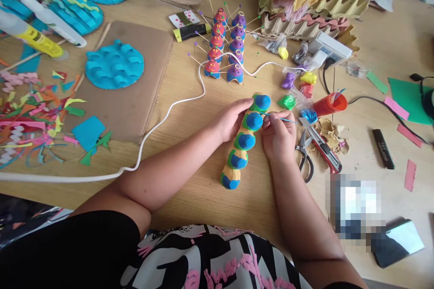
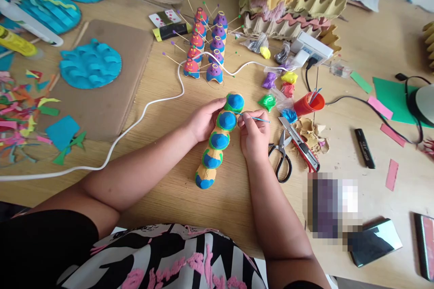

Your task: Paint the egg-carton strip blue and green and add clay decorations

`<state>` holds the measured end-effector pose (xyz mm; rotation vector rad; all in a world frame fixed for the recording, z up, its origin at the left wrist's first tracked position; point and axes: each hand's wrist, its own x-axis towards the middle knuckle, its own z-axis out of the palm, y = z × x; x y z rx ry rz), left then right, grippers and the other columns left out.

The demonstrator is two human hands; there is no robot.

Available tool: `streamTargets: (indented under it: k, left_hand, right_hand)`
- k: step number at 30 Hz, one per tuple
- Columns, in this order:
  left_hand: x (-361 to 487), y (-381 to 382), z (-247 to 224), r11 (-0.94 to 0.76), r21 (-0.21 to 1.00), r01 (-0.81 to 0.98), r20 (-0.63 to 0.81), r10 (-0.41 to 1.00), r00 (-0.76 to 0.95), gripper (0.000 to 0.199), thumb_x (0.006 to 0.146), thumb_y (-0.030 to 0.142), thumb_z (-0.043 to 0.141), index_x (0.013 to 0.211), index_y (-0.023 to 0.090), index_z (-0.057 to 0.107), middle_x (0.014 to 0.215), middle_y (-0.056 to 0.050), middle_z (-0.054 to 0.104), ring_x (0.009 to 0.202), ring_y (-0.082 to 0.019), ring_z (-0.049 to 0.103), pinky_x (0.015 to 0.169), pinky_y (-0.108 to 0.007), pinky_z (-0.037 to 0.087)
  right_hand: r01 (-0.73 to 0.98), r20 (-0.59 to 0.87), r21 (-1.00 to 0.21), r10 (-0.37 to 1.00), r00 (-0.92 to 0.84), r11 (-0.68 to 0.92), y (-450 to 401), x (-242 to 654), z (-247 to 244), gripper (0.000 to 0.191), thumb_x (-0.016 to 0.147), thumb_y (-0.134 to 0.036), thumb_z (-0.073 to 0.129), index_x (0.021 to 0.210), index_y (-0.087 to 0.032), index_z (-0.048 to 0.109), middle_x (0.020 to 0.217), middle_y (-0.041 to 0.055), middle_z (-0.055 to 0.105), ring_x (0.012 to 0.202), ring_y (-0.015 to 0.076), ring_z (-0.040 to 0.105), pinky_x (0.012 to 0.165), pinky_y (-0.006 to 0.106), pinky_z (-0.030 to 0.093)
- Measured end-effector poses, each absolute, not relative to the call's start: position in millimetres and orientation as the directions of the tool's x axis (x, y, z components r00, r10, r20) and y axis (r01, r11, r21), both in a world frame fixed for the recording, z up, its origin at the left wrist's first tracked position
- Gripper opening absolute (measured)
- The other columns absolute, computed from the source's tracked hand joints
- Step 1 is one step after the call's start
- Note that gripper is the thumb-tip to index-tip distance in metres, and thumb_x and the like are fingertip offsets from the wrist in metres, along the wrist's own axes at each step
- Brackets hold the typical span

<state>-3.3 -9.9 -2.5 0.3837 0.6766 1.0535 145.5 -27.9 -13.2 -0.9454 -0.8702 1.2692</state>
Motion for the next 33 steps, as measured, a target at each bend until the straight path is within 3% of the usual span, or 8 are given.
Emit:
streamTargets:
  k: [9,18,28,33]
  left_hand:
    - [-1.6,-10.3,-1.1,0.474,0.575,-0.667,-0.329,0.880,0.342,0.032,0.086,0.054,0.088,0.082,0.025,0.077,0.077,-0.005,0.081,0.087,-0.027,0.083,0.077,-0.036,0.064]
    - [-5.2,-7.2,-1.4,0.507,0.472,-0.721,-0.395,0.853,0.341,0.031,0.101,0.049,0.073,0.093,0.020,0.076,0.082,-0.005,0.081,0.086,-0.023,0.083,0.084,-0.034,0.066]
    - [-3.8,-12.5,0.5,0.461,0.590,-0.662,-0.333,0.887,0.321,0.026,0.089,0.044,0.090,0.091,0.020,0.080,0.088,-0.005,0.084,0.079,-0.018,0.081,0.076,-0.028,0.062]
    - [-3.8,-14.1,2.7,0.382,0.619,-0.686,-0.283,0.923,0.260,0.024,0.082,0.030,0.097,0.096,0.017,0.082,0.084,-0.003,0.084,0.073,-0.015,0.078,0.077,-0.028,0.062]
  right_hand:
    - [-0.372,-0.018,-0.928,0.993,0.120,0.028,-25.7,144.7,-17.1,0.047,0.075,-0.047,0.098,0.085,-0.027,0.056,0.074,-0.0083,0.069,0.068,0.0112,0.064,0.070,0.027,0.057]
    - [-0.439,-0.068,-0.898,0.992,0.104,-0.016,-24.2,147.3,-18.1,0.049,0.072,-0.046,0.100,0.083,-0.026,0.057,0.073,-0.0083,0.070,0.067,0.0097,0.064,0.068,0.025,0.057]
    - [-0.439,-0.076,-0.898,0.991,0.106,-0.022,-19.3,155.0,-25.8,0.045,0.078,-0.045,0.094,0.082,-0.027,0.053,0.073,-0.0075,0.066,0.066,0.0109,0.065,0.066,0.026,0.059]
    - [-0.435,-0.080,-0.900,0.988,0.131,-0.015,-17.7,155.1,-27.1,0.042,0.078,-0.044,0.091,0.080,-0.027,0.053,0.074,-0.0068,0.066,0.065,0.0122,0.064,0.067,0.029,0.060]
